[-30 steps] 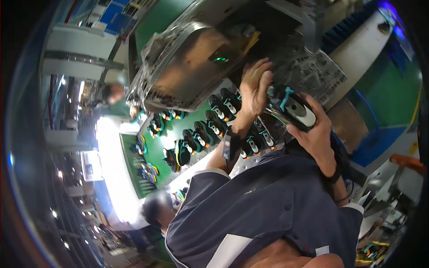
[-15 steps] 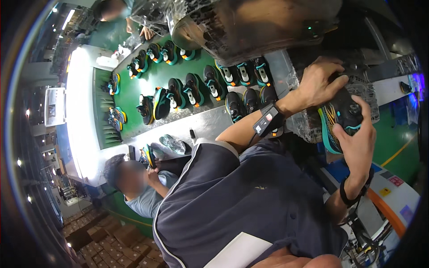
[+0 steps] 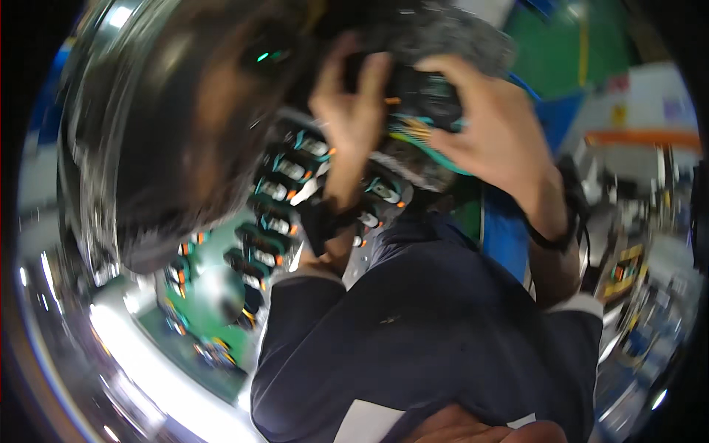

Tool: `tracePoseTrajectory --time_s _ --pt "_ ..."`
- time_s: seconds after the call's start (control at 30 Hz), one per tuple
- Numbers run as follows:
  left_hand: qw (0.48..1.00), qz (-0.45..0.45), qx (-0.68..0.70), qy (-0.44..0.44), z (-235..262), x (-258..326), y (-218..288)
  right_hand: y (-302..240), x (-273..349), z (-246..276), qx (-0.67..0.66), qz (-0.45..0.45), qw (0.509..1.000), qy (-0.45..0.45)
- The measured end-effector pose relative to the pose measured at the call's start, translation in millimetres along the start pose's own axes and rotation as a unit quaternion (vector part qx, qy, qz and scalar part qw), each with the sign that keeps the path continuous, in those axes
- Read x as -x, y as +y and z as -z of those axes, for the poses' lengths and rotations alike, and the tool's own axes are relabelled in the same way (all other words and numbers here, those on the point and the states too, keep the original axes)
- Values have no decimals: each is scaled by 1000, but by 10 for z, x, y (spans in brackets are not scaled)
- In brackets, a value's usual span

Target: Operating a specialized shoe assembly machine to press and inspect sneakers in a production line.

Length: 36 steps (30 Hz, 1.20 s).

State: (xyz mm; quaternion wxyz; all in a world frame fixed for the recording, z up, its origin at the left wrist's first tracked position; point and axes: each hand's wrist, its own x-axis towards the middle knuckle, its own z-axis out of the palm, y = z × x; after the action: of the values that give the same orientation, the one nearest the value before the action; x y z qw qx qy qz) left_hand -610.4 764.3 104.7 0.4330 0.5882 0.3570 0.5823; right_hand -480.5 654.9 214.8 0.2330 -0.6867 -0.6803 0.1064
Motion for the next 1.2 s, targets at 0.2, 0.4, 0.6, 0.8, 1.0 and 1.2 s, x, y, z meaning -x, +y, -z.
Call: tracePoseTrajectory --time_s 0.2,0.4,0.6,0.8,1.0,1.2 --pt "999 -25 -17 -11 -93 88 247 77 159 -19 -15 10 998 58" --pt "968 152 191 -50 -304 437 558 300 706 -89 -112 17 970 216" --pt "908 189 155 -341 -1092 1697 810 808 2145 -87 -439 -202 791 376" --pt "774 172 144 -592 -2274 2998 1491 1312 4002 272 -390 -309 665 557" --pt "620 118 89 -771 -3385 4316 2167 1317 5710 874 -311 -350 555 687" --pt "494 165 61 -852 -3666 5466 2379 1020 6555 826 -242 -358 451 781"
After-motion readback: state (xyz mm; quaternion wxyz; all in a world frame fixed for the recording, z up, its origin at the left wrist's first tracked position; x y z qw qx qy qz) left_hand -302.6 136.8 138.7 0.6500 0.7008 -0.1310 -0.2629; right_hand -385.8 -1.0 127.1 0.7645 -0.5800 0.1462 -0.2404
